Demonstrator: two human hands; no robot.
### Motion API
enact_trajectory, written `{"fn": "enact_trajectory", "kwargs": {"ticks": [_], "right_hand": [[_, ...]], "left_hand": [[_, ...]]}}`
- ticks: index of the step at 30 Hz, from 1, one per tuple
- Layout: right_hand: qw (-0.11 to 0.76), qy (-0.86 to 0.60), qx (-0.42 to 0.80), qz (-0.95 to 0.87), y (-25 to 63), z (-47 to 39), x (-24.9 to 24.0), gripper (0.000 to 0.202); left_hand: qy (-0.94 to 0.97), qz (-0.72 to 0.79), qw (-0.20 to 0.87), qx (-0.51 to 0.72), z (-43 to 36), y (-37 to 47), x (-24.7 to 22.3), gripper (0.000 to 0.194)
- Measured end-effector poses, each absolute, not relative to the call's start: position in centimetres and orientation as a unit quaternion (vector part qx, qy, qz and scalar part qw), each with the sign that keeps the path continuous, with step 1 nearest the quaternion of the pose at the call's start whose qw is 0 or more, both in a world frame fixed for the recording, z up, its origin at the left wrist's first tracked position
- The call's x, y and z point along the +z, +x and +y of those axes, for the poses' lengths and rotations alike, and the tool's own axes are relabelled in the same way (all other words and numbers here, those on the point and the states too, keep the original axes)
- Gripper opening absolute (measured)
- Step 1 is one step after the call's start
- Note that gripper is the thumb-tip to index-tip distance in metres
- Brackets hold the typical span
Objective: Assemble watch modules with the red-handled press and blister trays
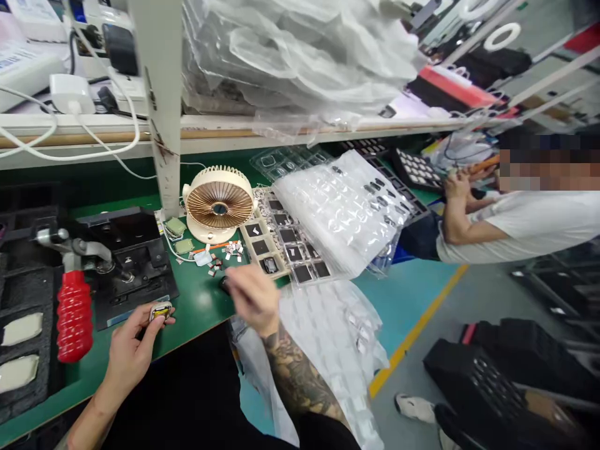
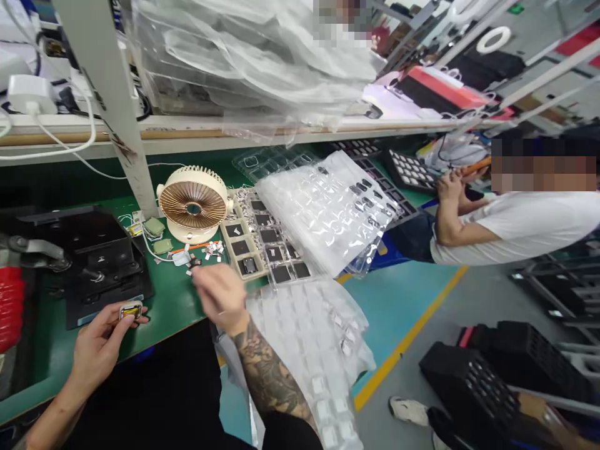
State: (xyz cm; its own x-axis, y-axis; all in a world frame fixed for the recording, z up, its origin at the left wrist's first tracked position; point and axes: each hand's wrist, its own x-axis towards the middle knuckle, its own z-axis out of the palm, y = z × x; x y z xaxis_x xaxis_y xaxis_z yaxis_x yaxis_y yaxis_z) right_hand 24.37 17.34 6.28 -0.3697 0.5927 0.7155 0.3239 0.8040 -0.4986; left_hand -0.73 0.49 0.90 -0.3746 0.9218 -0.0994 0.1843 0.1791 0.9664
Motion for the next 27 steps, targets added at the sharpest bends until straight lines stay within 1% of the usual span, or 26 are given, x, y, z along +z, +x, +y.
{"fn": "enact_trajectory", "kwargs": {"ticks": [2,4,6,7,9,12,13,15,17,18,19,23,27], "right_hand": [[0.375,-0.246,0.14,-0.883,22.4,14.7,3.7,0.037],[0.285,-0.256,0.112,-0.917,20.8,13.8,1.9,0.033],[0.224,-0.268,0.09,-0.933,20.1,14.0,1.2,0.031],[0.21,-0.272,0.087,-0.935,20.2,14.2,1.2,0.032],[0.213,-0.289,0.096,-0.928,21.0,14.5,1.9,0.034],[0.253,-0.365,0.115,-0.889,23.2,14.8,3.6,0.031],[0.255,-0.391,0.12,-0.876,24.0,14.8,4.2,0.029],[0.23,-0.429,0.133,-0.864,25.2,14.9,4.8,0.028],[0.191,-0.44,0.147,-0.865,25.8,14.9,4.8,0.041],[0.182,-0.44,0.153,-0.866,25.8,14.8,4.5,0.047],[0.183,-0.439,0.158,-0.865,25.8,14.7,4.2,0.048],[0.239,-0.435,0.174,-0.851,25.2,14.2,2.4,0.035],[0.289,-0.442,0.133,-0.839,24.7,13.9,1.5,0.03]], "left_hand": [[0.409,0.678,0.373,0.484,0.5,-0.8,1.1,0.033],[0.404,0.677,0.375,0.487,0.6,-0.9,1.2,0.035],[0.4,0.669,0.381,0.498,0.5,-1.0,1.2,0.035],[0.399,0.665,0.383,0.502,0.5,-1.1,1.1,0.035],[0.401,0.658,0.382,0.51,0.4,-1.1,1.1,0.036],[0.403,0.653,0.38,0.516,0.2,-1.2,1.0,0.035],[0.402,0.651,0.38,0.519,0.2,-1.1,1.0,0.034],[0.4,0.643,0.385,0.528,0.3,-1.1,1.0,0.034],[0.399,0.631,0.393,0.536,0.4,-1.0,1.1,0.034],[0.399,0.628,0.396,0.538,0.4,-1.0,1.1,0.035],[0.398,0.626,0.397,0.54,0.5,-1.0,1.2,0.036],[0.387,0.628,0.4,0.544,0.6,-0.9,1.4,0.037],[0.373,0.611,0.432,0.548,0.5,-0.9,1.7,0.034]]}}
